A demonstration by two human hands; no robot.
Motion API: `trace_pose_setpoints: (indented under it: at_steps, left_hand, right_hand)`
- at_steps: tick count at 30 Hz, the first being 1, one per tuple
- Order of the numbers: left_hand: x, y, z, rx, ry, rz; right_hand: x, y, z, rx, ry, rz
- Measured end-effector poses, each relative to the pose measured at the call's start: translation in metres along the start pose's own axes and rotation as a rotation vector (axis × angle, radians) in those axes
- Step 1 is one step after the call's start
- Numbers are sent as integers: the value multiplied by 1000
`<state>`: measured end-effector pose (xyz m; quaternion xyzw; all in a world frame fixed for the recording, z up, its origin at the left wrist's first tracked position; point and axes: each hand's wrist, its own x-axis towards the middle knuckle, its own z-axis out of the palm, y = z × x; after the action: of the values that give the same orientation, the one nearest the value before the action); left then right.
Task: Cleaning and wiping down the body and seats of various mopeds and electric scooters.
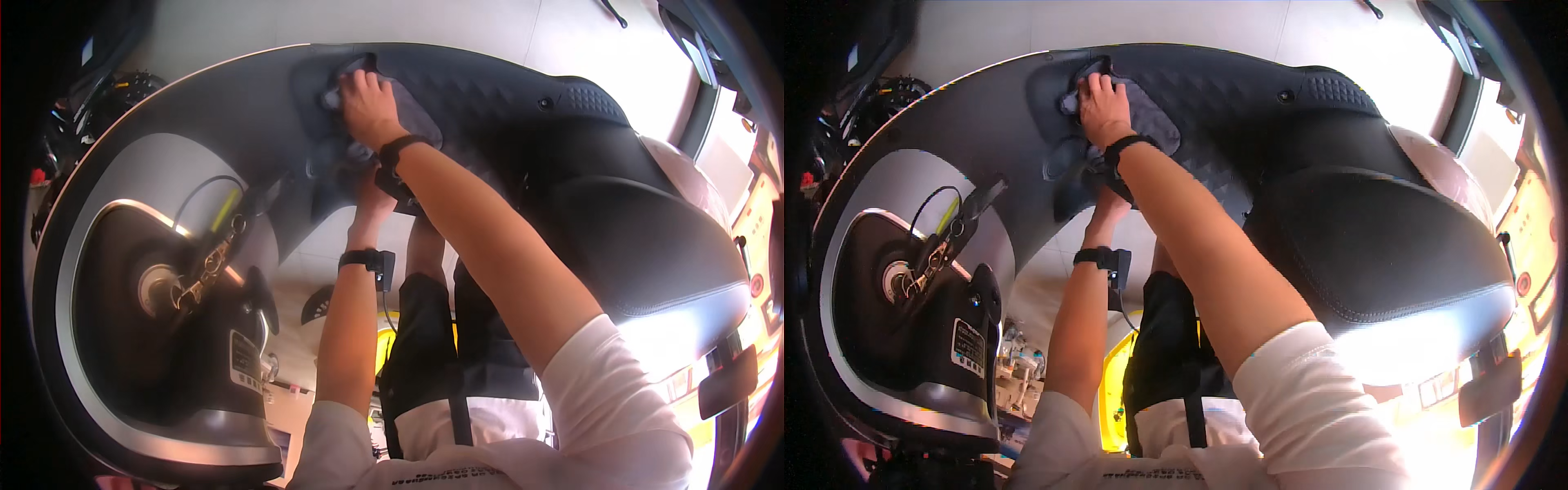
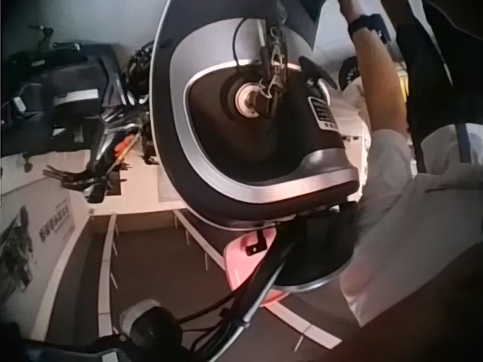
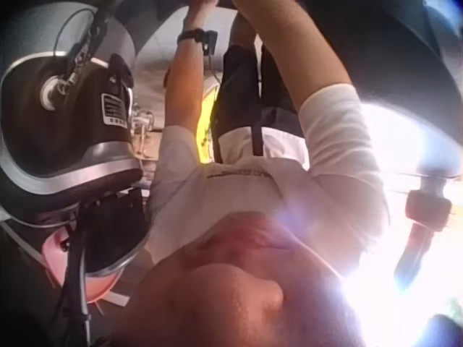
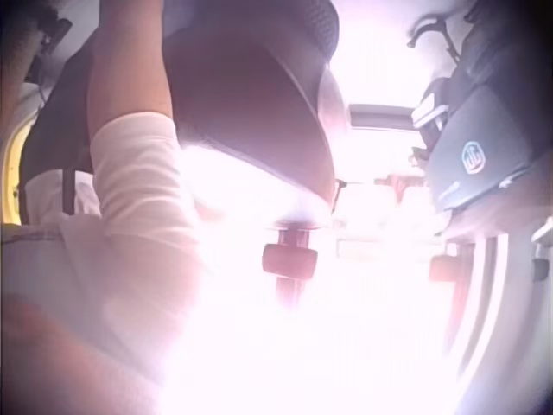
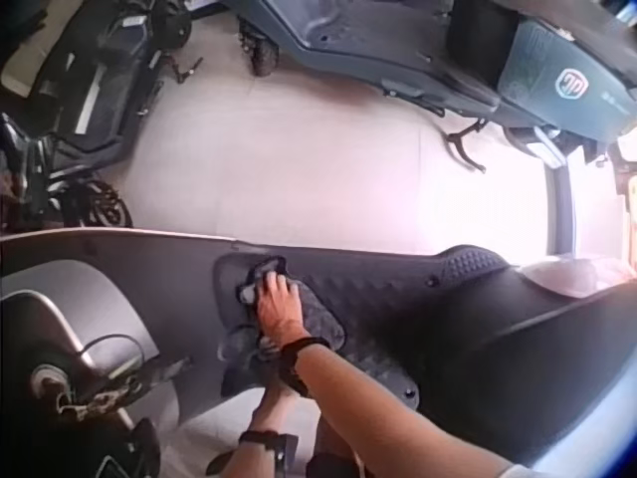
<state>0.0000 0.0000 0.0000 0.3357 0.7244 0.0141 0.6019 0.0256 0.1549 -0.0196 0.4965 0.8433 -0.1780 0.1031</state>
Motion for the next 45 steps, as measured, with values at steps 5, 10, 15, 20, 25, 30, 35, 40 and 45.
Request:
trace_pose_setpoints:
  at_steps: [5, 10, 15, 20, 25, 30, 35, 40, 45]
  left_hand:
    - [3, -41, 6, 92, 248, 56]
    - [9, -11, 27, 92, 359, 100]
    - [-10, -23, 20, 170, 490, 34]
    - [-3, -13, 28, 187, 542, -97]
    - [0, -22, 14, 297, 340, -225]
    - [-9, -41, 8, 301, 376, -34]
    - [1, -53, 22, 187, 507, 47]
    - [-8, -79, 32, 134, 549, 126]
    - [1, -60, 25, 181, 193, -8]
  right_hand:
    - [11, 7, -16, 120, -32, -295]
    - [21, 22, 1, 7, -7, -103]
    - [13, 34, -16, 213, -169, -380]
    - [12, 45, -5, 41, -202, -445]
    - [2, 34, 5, 51, -12, -331]
    - [8, 24, 1, 23, 23, -215]
    - [-5, 25, 9, 16, -64, -340]
    - [-6, 23, -2, 70, -26, -318]
    - [3, 24, -1, 55, -59, -107]
